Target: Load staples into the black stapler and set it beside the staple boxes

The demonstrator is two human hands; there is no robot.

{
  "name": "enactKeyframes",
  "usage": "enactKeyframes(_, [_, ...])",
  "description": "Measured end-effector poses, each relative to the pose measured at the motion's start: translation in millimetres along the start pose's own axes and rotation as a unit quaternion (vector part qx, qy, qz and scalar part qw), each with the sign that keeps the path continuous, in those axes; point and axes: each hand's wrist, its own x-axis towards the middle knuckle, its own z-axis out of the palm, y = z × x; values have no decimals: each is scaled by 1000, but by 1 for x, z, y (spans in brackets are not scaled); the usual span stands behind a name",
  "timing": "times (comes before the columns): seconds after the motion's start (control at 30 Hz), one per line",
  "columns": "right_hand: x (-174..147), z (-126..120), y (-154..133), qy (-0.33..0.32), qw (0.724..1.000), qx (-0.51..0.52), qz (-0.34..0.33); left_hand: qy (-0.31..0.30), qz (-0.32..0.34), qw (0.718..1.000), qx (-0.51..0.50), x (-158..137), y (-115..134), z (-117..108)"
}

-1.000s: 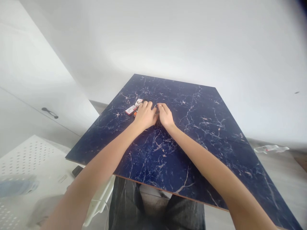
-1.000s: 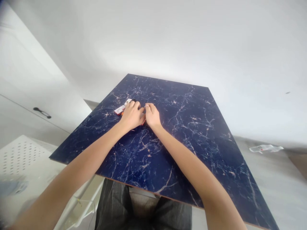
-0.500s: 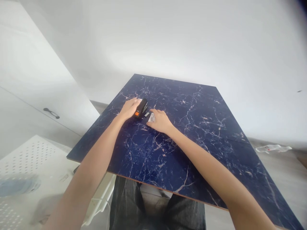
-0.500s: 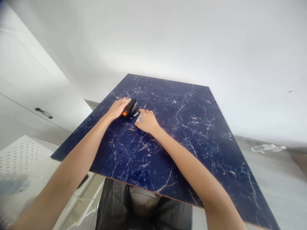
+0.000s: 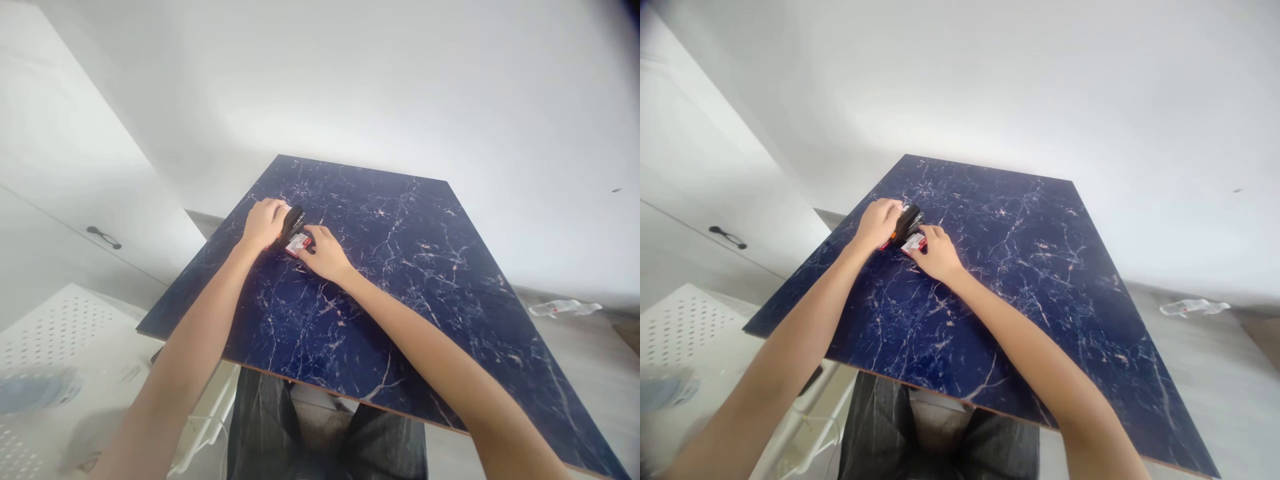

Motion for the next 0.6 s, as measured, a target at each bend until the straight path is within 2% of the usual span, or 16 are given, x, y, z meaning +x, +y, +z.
enactKeyframes(0.07, [-16, -18, 12, -4, 1000, 15, 17, 76, 40, 996, 12, -4, 13, 5])
enactKeyframes(0.1, [-26, -27, 19, -5, 999, 21, 27, 93, 71, 993, 15, -7, 22, 9])
enactKeyframes(0.13, [-35, -36, 26, -2, 999, 23, 33, 84, 108, 990, 15, -10, 31, 12])
enactKeyframes(0.23, [-65, -61, 45, 15, 999, 24, 34, -20, 224, 973, 40, -22, 56, 26])
enactKeyframes(0.3, [-83, -75, 56, 25, 998, 21, 48, -102, 264, 956, 75, -28, 62, 37])
enactKeyframes(0.4, [-101, -93, 68, 35, 997, 17, 64, -173, 242, 948, 112, -29, 54, 47])
enactKeyframes(0.6, [-119, -125, 76, 41, 997, 4, 61, -186, 170, 954, 162, -16, 26, 43])
